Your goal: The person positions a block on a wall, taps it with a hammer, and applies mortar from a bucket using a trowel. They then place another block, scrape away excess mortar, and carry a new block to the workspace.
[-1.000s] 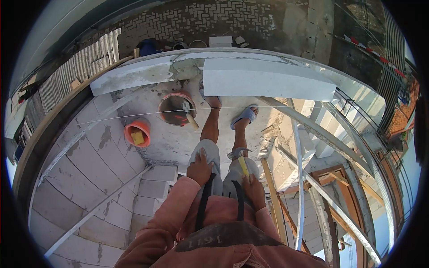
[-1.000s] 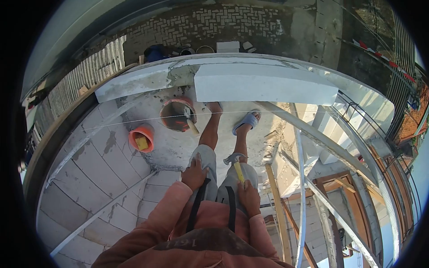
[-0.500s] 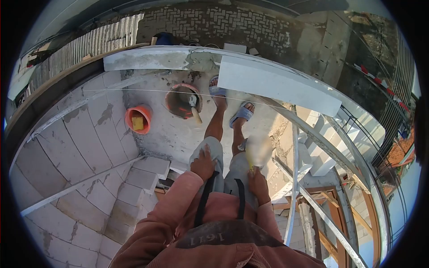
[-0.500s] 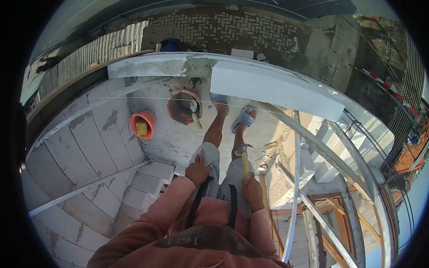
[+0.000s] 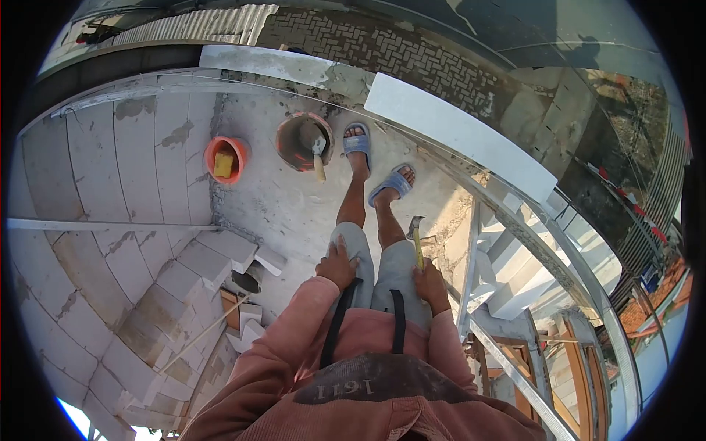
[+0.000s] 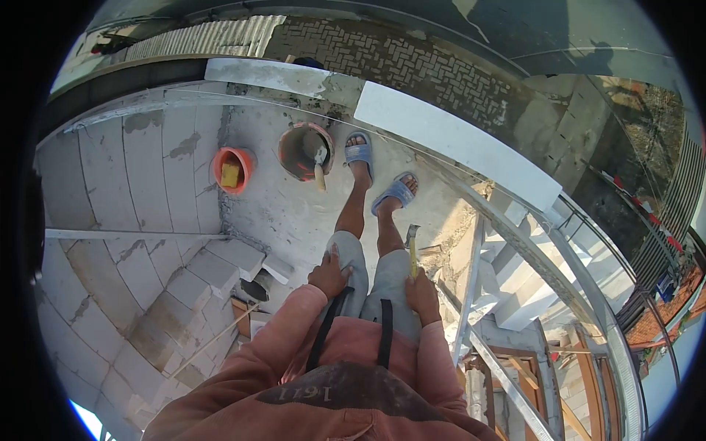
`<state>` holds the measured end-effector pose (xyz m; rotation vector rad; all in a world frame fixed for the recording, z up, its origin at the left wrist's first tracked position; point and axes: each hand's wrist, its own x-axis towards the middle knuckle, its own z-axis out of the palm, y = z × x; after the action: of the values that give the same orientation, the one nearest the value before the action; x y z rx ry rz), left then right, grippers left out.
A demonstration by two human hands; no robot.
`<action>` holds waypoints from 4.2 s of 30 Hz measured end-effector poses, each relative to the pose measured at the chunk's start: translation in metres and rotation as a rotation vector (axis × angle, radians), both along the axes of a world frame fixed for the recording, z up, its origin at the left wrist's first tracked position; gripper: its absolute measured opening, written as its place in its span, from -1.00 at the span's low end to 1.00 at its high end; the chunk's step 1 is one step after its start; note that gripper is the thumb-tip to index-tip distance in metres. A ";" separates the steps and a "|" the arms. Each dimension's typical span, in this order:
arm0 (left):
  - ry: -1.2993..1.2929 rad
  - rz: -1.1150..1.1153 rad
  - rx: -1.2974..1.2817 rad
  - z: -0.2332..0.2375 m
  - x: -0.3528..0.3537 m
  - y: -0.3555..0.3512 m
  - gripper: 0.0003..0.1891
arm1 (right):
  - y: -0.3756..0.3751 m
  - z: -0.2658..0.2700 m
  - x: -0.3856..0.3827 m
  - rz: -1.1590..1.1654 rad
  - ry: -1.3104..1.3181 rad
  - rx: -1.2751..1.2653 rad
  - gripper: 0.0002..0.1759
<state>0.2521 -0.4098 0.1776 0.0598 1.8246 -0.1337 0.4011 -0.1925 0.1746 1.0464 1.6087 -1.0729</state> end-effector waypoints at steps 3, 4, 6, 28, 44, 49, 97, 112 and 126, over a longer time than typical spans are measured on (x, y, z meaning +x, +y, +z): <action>-0.043 0.077 -0.032 0.002 0.017 -0.013 -0.02 | 0.001 -0.003 0.003 0.083 0.002 0.016 -0.46; -0.066 0.112 -0.043 0.003 0.022 -0.019 -0.02 | 0.001 -0.004 0.004 0.108 0.013 0.028 -0.45; -0.081 0.177 -0.060 0.002 0.036 -0.033 -0.02 | -0.001 -0.007 0.007 0.114 0.035 0.037 -0.43; -0.148 0.450 -0.209 -0.005 0.053 -0.145 0.26 | -0.076 -0.065 -0.049 0.428 0.065 0.051 -0.51; -0.362 0.149 -0.209 -0.058 -0.022 -0.293 0.38 | -0.140 -0.357 -0.177 -0.079 0.006 0.208 -0.58; -0.313 0.115 -0.145 -0.062 -0.031 -0.315 0.34 | -0.161 -0.326 -0.198 -0.488 0.023 0.089 -0.78; 0.267 0.550 0.367 -0.268 -0.134 -0.377 -0.15 | -0.307 -0.326 -0.268 -0.178 0.119 0.275 -0.27; -0.009 0.952 0.622 -0.376 -0.280 -0.233 -0.27 | -0.273 -0.212 -0.172 -0.857 0.344 -0.010 -0.64; 0.008 1.020 0.649 -0.357 -0.256 -0.222 -0.40 | -0.285 -0.301 -0.235 -0.698 0.414 0.245 -0.38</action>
<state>-0.0039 -0.6314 -0.1796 -0.4125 1.6371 1.1647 0.1661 -0.4772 -0.1262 1.7111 1.7695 -1.6623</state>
